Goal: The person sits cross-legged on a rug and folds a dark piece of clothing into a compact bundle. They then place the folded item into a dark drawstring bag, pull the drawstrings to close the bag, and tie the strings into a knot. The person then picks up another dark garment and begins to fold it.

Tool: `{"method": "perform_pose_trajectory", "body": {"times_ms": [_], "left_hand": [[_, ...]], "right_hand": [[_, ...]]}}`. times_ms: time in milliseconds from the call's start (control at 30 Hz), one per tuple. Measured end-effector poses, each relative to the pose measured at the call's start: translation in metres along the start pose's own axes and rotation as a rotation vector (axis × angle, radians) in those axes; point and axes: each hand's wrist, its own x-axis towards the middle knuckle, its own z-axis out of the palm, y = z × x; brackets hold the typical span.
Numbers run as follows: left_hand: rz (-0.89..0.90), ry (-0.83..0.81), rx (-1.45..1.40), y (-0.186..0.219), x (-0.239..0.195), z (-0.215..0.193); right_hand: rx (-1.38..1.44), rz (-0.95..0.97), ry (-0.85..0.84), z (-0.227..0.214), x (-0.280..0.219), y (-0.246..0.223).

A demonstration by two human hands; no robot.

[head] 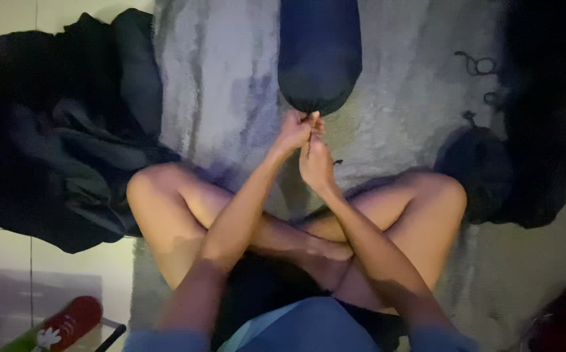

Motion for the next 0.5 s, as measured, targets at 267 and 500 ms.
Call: {"method": "perform_pose_trajectory", "body": {"times_ms": [267, 500], "left_hand": [[-0.205, 0.164, -0.238, -0.010, 0.055, -0.020], [-0.048, 0.291, -0.167, -0.006, 0.067, -0.038]], "right_hand": [[0.036, -0.016, 0.138, 0.034, 0.008, -0.005], [0.065, 0.001, 0.040, 0.040, 0.011, -0.008]]}}
